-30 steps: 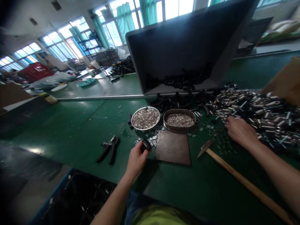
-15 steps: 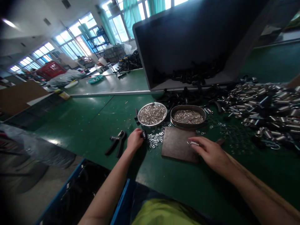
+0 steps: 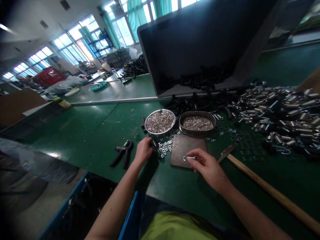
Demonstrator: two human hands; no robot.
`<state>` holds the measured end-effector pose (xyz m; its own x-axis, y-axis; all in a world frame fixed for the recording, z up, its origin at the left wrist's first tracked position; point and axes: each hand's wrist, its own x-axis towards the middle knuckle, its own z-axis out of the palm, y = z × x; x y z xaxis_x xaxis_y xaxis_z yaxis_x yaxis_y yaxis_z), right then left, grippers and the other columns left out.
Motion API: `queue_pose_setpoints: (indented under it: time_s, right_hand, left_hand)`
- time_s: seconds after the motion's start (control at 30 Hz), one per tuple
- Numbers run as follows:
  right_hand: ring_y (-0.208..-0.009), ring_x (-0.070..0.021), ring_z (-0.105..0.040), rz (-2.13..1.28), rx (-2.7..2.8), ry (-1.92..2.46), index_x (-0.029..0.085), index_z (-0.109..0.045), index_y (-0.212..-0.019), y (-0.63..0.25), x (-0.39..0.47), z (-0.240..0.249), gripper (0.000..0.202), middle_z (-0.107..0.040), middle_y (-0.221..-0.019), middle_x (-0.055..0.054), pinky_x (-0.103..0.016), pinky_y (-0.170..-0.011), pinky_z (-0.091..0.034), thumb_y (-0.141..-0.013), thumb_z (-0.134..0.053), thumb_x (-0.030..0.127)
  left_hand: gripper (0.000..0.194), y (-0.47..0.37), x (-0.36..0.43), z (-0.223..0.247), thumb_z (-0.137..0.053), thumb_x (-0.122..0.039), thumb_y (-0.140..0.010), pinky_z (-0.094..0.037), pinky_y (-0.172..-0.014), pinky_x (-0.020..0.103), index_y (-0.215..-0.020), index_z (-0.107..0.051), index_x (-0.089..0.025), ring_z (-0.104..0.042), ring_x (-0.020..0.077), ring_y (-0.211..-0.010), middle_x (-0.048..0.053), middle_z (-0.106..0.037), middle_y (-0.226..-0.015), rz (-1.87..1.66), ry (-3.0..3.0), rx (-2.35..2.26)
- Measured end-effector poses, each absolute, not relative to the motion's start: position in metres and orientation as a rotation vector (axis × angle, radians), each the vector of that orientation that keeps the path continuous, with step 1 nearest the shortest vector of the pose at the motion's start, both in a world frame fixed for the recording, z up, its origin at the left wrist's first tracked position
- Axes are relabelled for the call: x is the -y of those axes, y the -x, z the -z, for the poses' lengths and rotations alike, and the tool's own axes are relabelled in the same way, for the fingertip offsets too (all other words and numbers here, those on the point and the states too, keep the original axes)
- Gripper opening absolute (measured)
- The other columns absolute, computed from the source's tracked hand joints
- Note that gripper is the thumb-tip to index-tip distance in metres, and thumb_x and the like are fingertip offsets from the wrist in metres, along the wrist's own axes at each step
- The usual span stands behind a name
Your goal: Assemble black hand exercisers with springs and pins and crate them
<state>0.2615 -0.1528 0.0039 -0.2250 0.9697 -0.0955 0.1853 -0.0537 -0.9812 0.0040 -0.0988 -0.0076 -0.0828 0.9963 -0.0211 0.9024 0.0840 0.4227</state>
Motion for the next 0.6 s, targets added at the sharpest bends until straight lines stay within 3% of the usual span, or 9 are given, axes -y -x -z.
queue_pose_setpoints:
  time_s: [0.1,0.27,0.47,0.6]
  right_hand:
    - [-0.059,-0.0135,-0.056,-1.455,1.419,1.168,0.019,-0.06,-0.09,-0.252,0.159,-0.01,0.028,-0.059,-0.069,0.0,-0.027,-0.054,-0.047,-0.077,-0.063,0.044]
    - [-0.062,-0.0129,-0.056,-1.551,1.426,1.055,0.02,-0.061,-0.09,-0.239,0.165,-0.014,0.021,-0.06,-0.072,0.0,-0.025,-0.055,-0.046,-0.079,-0.063,0.038]
    - [-0.058,-0.012,-0.056,-1.598,1.285,1.081,0.019,-0.06,-0.087,-0.237,0.162,-0.01,0.024,-0.061,-0.07,0.0,-0.025,-0.052,-0.046,-0.077,-0.065,0.04]
    - [-0.074,-0.017,-0.064,-1.442,1.362,1.168,0.02,-0.063,-0.09,-0.242,0.155,-0.006,0.02,-0.067,-0.081,-0.003,-0.03,-0.068,-0.052,-0.077,-0.065,0.036]
  left_hand:
    - [0.018,-0.028,0.126,-0.001,-0.058,-0.022,-0.08,-0.048,-0.074,0.026,-0.095,-0.065,-0.016,-0.063,0.017,-0.08,0.005,-0.067,-0.086,-0.718,-1.584,-1.73]
    - [0.028,-0.065,0.167,-0.011,-0.077,-0.028,-0.063,-0.048,-0.071,0.028,-0.085,-0.069,-0.014,-0.061,0.0156,-0.069,0.002,-0.067,-0.074,-1.004,-0.939,-1.15]
    - [0.022,-0.068,0.173,-0.014,-0.076,-0.028,-0.065,-0.046,-0.07,0.027,-0.082,-0.072,-0.015,-0.061,0.0159,-0.07,0.003,-0.069,-0.075,-0.956,-0.993,-1.14]
    - [0.014,-0.071,0.173,-0.003,-0.072,-0.026,-0.069,-0.046,-0.07,0.026,-0.08,-0.071,-0.017,-0.061,0.0164,-0.074,0.003,-0.068,-0.076,-0.935,-1.241,-1.259]
